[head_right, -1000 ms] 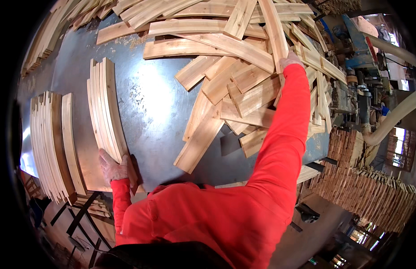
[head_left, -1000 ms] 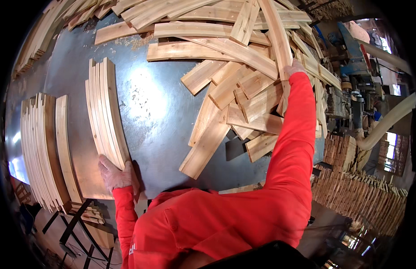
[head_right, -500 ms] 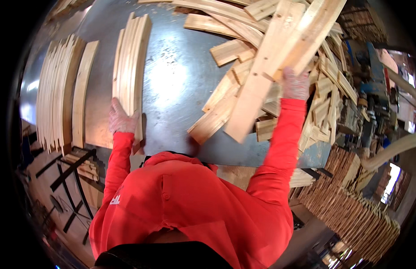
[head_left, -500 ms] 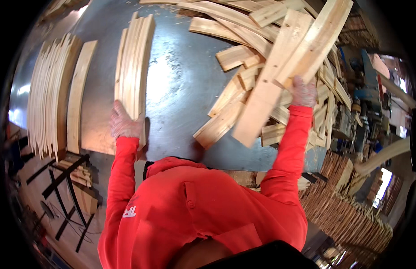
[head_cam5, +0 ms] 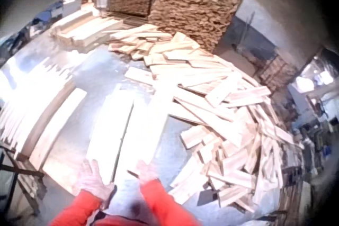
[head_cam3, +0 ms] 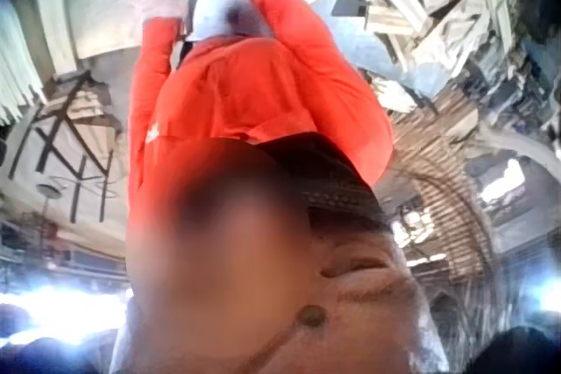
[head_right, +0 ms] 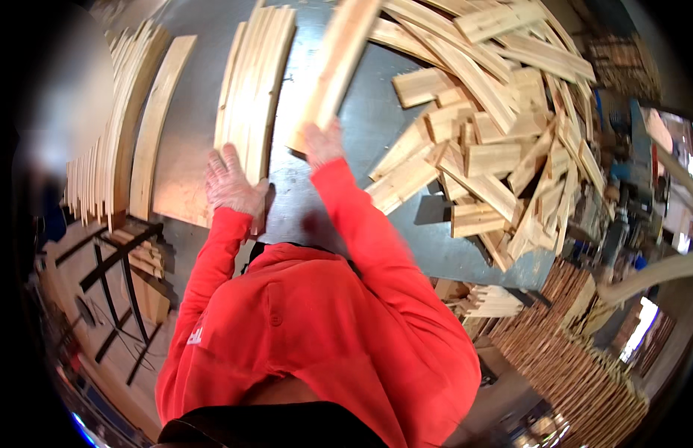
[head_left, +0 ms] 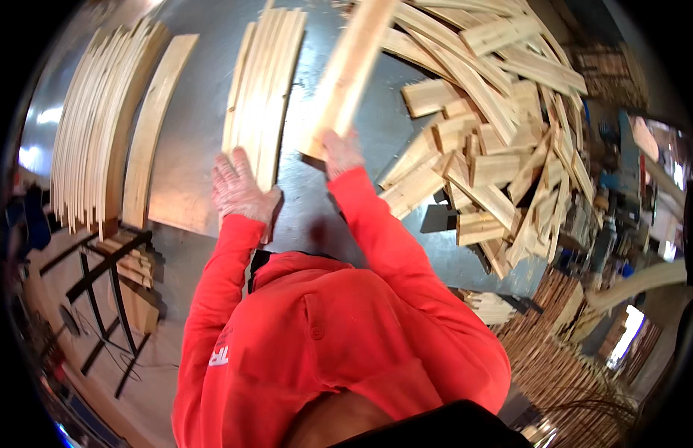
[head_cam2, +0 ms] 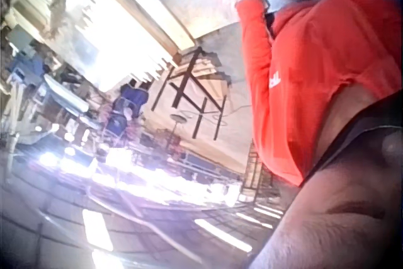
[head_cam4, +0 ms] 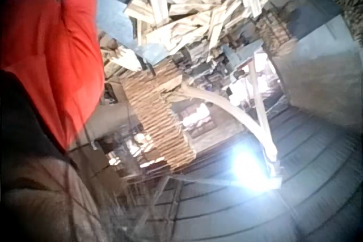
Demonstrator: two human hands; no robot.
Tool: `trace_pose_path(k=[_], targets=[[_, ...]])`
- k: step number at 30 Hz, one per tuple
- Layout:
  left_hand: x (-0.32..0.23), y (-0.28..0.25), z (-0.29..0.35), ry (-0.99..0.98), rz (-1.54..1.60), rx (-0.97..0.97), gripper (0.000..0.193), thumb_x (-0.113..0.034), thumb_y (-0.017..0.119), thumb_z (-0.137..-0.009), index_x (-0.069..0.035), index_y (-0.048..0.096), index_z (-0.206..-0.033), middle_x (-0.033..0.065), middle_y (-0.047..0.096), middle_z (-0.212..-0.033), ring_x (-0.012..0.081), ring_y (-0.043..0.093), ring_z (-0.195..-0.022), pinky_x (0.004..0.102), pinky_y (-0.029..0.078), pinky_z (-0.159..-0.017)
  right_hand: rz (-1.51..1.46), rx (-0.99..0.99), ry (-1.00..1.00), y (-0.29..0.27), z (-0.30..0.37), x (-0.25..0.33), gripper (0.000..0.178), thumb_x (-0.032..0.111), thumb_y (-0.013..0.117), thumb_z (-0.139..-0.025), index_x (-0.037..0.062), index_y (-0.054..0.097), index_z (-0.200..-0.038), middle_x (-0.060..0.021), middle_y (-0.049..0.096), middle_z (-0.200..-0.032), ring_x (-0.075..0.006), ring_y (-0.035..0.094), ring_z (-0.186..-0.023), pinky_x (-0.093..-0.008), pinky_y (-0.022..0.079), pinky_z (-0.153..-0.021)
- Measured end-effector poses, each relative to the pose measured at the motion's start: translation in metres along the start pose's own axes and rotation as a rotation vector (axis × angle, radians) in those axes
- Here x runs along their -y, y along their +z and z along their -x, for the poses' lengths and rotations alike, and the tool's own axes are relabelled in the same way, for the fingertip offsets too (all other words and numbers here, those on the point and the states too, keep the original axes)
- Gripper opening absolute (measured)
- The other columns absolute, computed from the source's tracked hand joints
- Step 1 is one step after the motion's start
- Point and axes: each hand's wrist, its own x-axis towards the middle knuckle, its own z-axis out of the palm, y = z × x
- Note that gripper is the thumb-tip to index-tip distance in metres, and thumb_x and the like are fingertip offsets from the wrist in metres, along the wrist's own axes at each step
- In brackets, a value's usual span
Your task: The person sorts wooden planks on a metal table in a workshop. They pick up planks from a disorganized pile, inspect them, and stack them neatly on the left side of the table. The process involves repetitive picking, inspecting, and stacking of the wood pieces.
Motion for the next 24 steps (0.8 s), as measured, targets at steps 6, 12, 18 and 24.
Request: trace_pose_path(k=[6, 12, 18, 24], targets=[[0.012, -0.002, -0.005, -0.009, 0.228, -0.05, 0.112, -0.066, 0.066, -0.071, -0.007, 0.017, -0.153, 0.032, 0.016, -0.154, 0.0458, 0.025, -0.14, 0.0521, 0.023, -0.113, 1.022, 0.634, 0.125, -0.056, 0.086, -0.064, 0.054, 0.036, 0.058, -0.089, 0.003, 0.043, -0.129, -0.0282, 0.058, -0.116, -0.0437, 0.057, -0.11, -0.0469, 0.047, -0.092], [-0.004, -0.015, -0.009, -0.078, 0.016, 0.073, 0.114, -0.057, 0.072, -0.067, -0.008, 0.015, -0.153, 0.0304, 0.014, -0.154, 0.0472, 0.022, -0.14, 0.0537, 0.02, -0.113, 1.085, 0.996, -0.113, -0.03, 0.102, -0.051, 0.058, 0.029, 0.055, -0.09, 0.0081, 0.034, -0.14, -0.024, 0.06, -0.117, -0.0438, 0.058, -0.106, -0.0484, 0.048, -0.089], [0.004, -0.03, -0.022, -0.042, 0.048, 0.079, 0.122, -0.053, 0.075, -0.061, -0.009, 0.01, -0.153, 0.0292, 0.02, -0.151, 0.0448, 0.031, -0.135, 0.0527, 0.029, -0.109, 0.634, 0.599, -0.241, -0.05, 0.054, -0.098, 0.029, 0.017, 0.051, -0.095, 0.0069, 0.046, -0.121, -0.015, 0.06, -0.097, -0.0316, 0.057, -0.084, -0.0371, 0.047, -0.074], [0.106, -0.021, -0.082, 0.242, 0.441, -0.086, 0.124, -0.048, 0.077, -0.061, -0.003, 0.008, -0.153, 0.0294, 0.027, -0.15, 0.0409, 0.032, -0.138, 0.0464, 0.028, -0.113, -0.149, 0.52, 0.32, -0.009, 0.005, -0.072, 0.008, 0.008, 0.048, -0.096, 0.0107, 0.046, -0.089, 0.004, 0.035, -0.072, -0.0066, 0.028, -0.059, -0.0221, 0.023, -0.052]])
